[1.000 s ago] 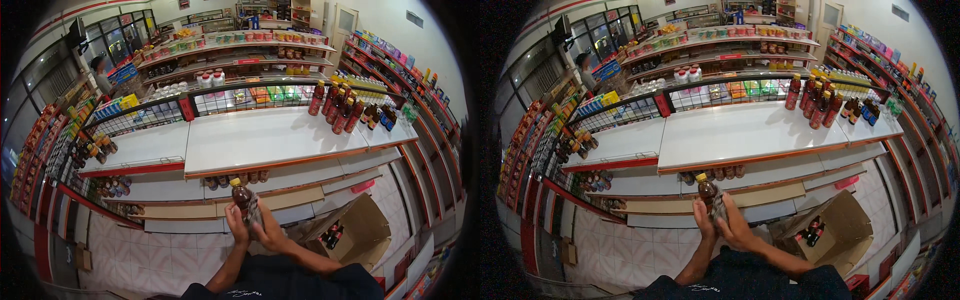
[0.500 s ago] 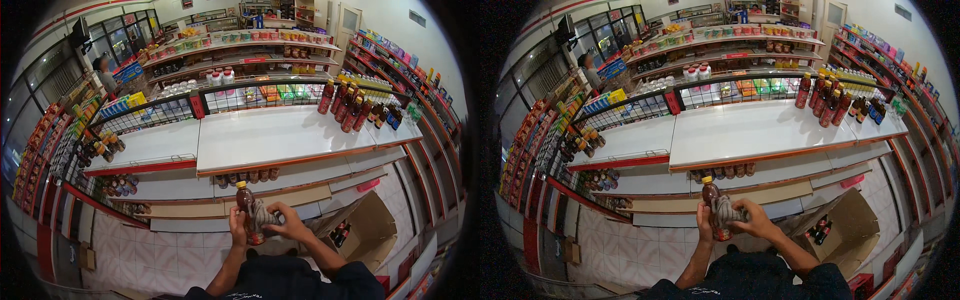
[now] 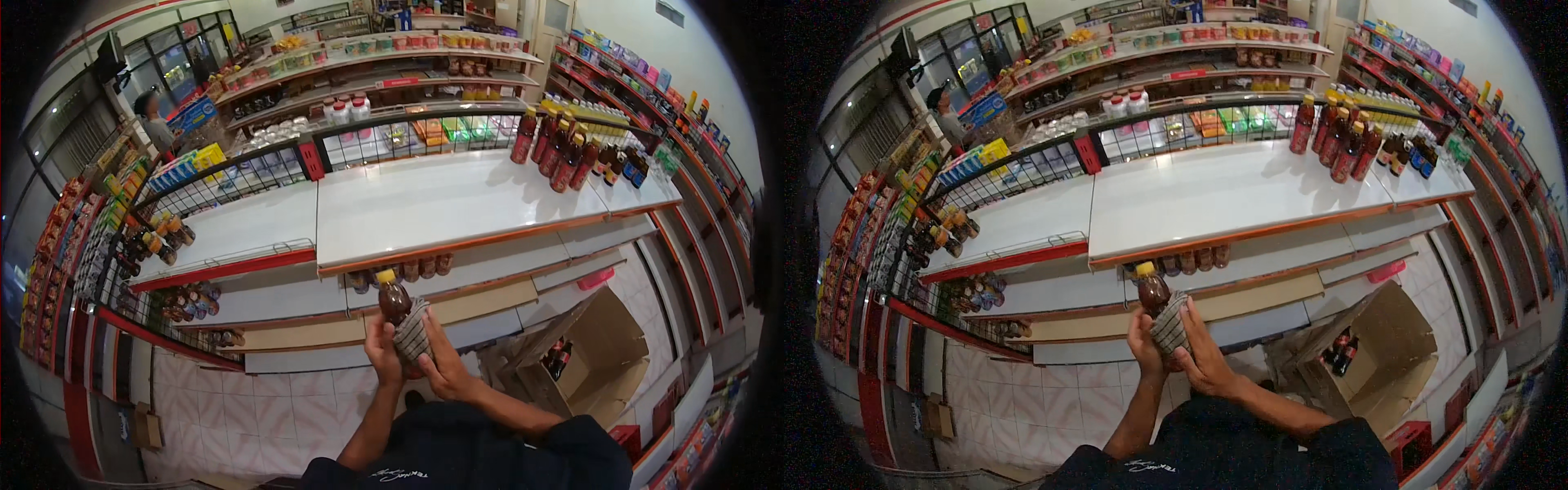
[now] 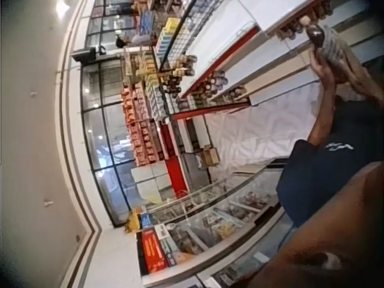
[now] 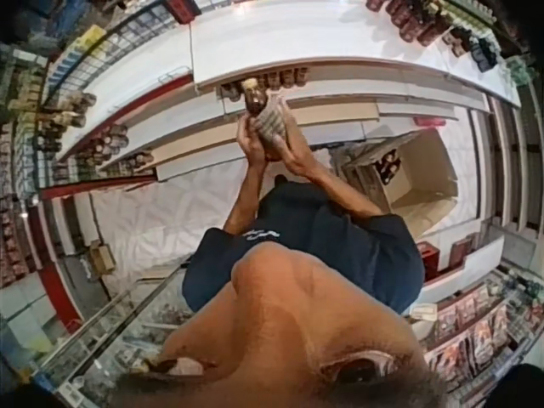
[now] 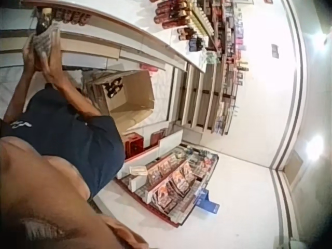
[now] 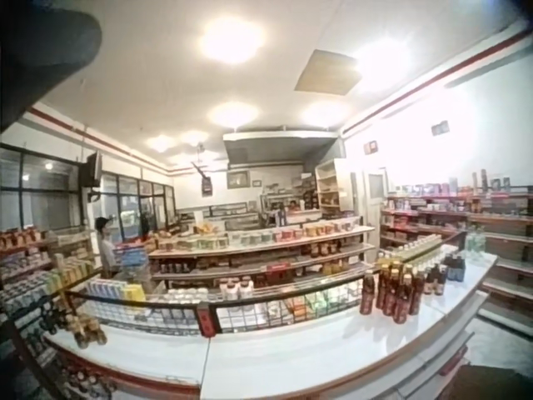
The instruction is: Cleaning dusty beverage bottles with a cloth and placing them neatly on a grocery store shelf.
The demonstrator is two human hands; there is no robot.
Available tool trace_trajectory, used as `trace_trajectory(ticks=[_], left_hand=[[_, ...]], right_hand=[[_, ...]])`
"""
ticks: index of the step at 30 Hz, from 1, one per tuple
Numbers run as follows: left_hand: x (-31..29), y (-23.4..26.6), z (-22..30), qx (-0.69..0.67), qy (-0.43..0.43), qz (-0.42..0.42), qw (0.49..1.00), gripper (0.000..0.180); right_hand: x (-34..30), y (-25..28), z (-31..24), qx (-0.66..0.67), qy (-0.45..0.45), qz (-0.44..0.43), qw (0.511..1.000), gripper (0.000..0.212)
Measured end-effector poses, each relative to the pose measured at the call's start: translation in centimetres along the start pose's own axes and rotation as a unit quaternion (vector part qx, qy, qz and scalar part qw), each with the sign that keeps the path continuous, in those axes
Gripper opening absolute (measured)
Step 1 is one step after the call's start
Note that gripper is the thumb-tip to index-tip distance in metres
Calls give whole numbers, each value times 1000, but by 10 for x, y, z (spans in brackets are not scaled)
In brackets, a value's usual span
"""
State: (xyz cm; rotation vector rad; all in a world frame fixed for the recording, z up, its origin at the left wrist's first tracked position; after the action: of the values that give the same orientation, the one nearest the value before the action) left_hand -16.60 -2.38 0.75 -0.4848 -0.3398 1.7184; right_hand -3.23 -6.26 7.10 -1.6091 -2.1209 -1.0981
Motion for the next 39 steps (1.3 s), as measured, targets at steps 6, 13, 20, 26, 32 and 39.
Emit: trace_trajectory(ticks=[6,13,20,26,32,39], left_hand=[[-4,-15,-6,-61,51,-94,992,52],[-21,-39,4,8,38,-171,984,65],[5,-16,-9,-49,4,-95,994,43],[-8,-37,-27,-61,67,-139,986,47],[-6,-75,-17,-67,15,-118,991,42],[2,-84,-34,-12,41,-58,997,38]], right_hand=[[16,19,6,-191,76,-50,977,65],[33,35,12,16,-22,230,973,48],[-9,5,-5,3,-18,42,999,56],[17,41,3,-116,137,1,984,60],[20,63,36,102,-25,116,988,54],[-8,76,27,-21,59,27,998,53]])
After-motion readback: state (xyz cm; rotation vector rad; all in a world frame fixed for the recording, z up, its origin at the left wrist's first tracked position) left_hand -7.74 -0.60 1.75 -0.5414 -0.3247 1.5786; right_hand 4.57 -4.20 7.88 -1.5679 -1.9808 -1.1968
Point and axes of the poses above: each hand's wrist, its own x-axis towards the middle knuckle, its own y-axis out of the back of the hand, z = x × y, the point moved 5 cm from there along x, towards the middle knuckle, and after that the axes turned 14 degrees about y, right-handed, at the moved point
